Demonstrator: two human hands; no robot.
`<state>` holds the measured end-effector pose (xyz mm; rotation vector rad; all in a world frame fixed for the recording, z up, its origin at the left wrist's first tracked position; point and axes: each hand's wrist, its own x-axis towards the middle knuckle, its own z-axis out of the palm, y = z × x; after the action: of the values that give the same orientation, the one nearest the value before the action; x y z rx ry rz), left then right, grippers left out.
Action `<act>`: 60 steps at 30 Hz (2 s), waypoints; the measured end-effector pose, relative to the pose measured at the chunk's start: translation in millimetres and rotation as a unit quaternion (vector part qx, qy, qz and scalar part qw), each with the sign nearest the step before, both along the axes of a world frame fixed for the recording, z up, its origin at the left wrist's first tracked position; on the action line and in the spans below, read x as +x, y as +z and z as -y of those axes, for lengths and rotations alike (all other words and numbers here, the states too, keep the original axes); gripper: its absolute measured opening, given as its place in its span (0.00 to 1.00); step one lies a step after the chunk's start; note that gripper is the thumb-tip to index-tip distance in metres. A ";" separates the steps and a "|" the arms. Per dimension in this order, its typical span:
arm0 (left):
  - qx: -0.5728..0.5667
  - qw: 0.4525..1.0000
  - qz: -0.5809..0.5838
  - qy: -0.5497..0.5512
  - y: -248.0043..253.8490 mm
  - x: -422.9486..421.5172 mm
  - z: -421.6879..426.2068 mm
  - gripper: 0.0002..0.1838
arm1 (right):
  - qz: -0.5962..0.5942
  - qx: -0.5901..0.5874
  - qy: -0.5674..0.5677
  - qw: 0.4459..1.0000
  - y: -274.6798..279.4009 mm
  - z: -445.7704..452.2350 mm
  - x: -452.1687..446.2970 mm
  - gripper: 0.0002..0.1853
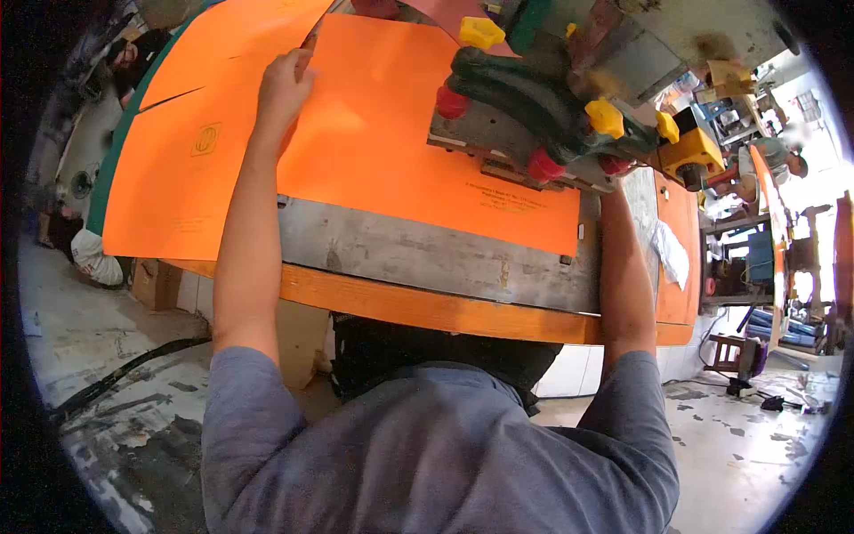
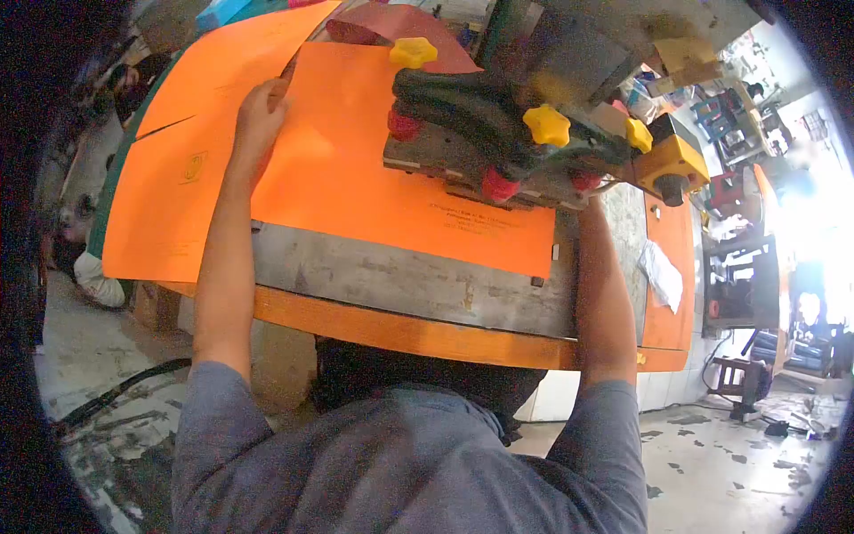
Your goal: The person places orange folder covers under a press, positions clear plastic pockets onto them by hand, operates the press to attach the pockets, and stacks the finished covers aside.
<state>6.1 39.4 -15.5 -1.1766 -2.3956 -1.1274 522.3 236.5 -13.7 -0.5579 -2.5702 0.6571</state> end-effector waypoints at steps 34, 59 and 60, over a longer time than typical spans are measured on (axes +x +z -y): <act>-0.254 0.910 -0.140 -0.298 -6.7 218.3 -12.4 0.38 | 0.065 0.080 -0.116 0.988 11.9 89.5 15.5 0.31; -0.275 0.903 -0.149 -0.294 -13.6 215.5 -10.4 0.38 | 0.073 0.078 -0.125 0.986 10.0 91.2 12.9 0.30; -0.271 0.903 -0.148 -0.298 -8.9 218.0 -10.5 0.37 | 0.071 0.082 -0.123 0.986 10.2 91.3 12.8 0.30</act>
<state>224.1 49.9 -24.5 -2.1840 -2.2134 -0.3228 535.1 145.2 -3.5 -0.8754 -2.5943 0.3286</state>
